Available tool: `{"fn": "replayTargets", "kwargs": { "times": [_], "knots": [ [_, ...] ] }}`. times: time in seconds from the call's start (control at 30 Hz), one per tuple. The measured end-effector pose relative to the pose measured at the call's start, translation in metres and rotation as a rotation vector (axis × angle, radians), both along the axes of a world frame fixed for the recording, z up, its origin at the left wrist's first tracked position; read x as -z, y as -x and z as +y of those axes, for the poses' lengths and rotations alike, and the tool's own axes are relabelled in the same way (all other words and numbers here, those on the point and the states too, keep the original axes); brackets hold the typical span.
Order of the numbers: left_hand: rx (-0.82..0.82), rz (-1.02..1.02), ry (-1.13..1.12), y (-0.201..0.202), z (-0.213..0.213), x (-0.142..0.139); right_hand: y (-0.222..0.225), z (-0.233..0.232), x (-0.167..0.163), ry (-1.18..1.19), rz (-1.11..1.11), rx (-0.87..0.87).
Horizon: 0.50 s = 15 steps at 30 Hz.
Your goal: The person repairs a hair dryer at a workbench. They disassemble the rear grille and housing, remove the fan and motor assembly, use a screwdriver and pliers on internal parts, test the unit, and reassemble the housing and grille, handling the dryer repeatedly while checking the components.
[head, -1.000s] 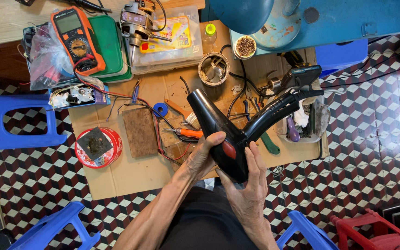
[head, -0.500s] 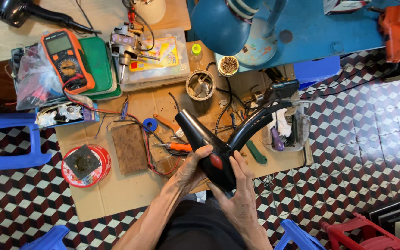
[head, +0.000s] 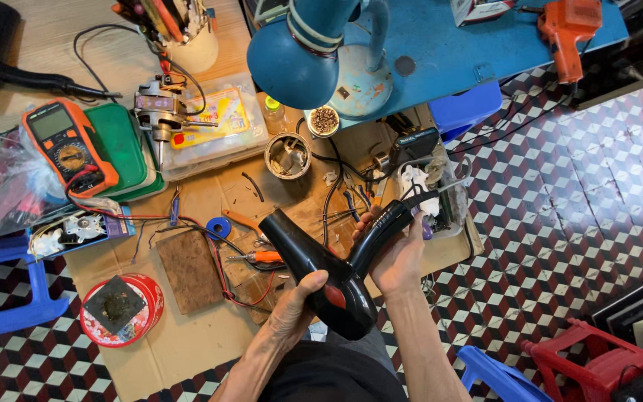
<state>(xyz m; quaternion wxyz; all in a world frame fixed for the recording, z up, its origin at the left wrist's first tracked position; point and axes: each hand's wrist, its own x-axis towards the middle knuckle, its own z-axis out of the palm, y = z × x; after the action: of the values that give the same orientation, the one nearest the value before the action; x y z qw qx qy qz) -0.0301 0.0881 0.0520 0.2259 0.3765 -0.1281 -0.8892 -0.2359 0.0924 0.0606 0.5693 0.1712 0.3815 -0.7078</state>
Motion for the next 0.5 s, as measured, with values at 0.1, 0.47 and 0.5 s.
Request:
{"fn": "replayTargets", "kwargs": {
  "times": [0.1, 0.47, 0.5],
  "knots": [
    [0.027, -0.026, -0.023, -0.002, 0.008, 0.007, 0.001, -0.006, 0.008, 0.123, -0.048, 0.053],
    [0.056, 0.016, -0.060, -0.013, 0.019, 0.033, 0.000, -0.005, 0.016, 0.038, -0.045, 0.026],
    [0.064, 0.019, -0.061, -0.013, 0.019, 0.032, -0.002, -0.005, 0.013, 0.007, -0.030, 0.037]
  ]
}}
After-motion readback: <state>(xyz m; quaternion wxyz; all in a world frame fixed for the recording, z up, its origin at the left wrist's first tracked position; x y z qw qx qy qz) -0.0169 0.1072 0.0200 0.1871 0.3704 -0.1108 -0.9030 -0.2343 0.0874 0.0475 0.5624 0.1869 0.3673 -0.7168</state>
